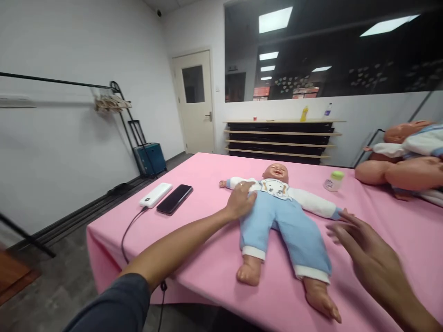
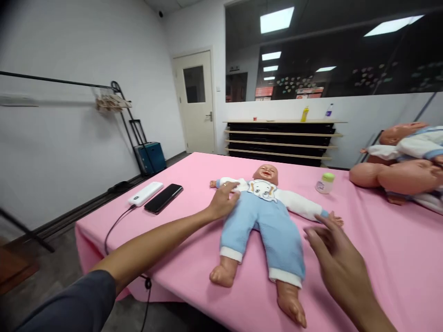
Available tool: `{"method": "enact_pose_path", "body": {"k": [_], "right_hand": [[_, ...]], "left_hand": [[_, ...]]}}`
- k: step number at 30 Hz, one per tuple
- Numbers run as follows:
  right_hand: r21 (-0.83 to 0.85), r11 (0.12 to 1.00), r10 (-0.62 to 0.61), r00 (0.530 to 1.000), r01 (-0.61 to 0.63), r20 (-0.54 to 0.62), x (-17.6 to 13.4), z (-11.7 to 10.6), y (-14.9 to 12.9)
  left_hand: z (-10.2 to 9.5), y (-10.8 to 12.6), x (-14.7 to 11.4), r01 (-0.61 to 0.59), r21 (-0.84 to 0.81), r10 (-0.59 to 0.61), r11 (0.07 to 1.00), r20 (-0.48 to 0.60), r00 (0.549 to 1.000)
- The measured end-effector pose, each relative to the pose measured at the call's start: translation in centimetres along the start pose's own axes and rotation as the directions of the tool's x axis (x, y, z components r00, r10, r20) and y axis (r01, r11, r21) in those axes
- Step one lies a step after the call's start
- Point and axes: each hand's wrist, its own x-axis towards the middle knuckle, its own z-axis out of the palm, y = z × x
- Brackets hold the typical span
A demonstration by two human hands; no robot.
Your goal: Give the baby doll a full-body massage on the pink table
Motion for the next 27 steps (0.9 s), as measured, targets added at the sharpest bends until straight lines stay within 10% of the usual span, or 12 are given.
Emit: {"method": "enact_pose_path", "body": {"k": [6,14,21,27], "right_hand": [[0.555,0.780,0.390,0.919,-0.290,-0.067,10.8,9.7,2.1],[0.274,0.958,-0.075,0.997,0.081,-0.034,12.9,13.5,8.0],[0.108,0.980,-0.182,0.974,0.168,0.137,13.0,13.6,7.7],[0.010,0.923,-0.366,0.867,0.385,0.339,12.6,13.0,6.5]], "left_hand": [[7.3,-5.1,5.9,0.103,-0.179,-0.120,0.978,-0.085,0.989],[11.0,-8.7,5.1,0.092,-0.049,-0.077,0.995,0.255,0.964],[10.8,-7.9,4.8,0.098,0.096,-0.124,0.991,0.313,0.942],[9.2,-6.5,4.7,-0.177,0.001,0.164,0.984,0.363,0.917]]}}
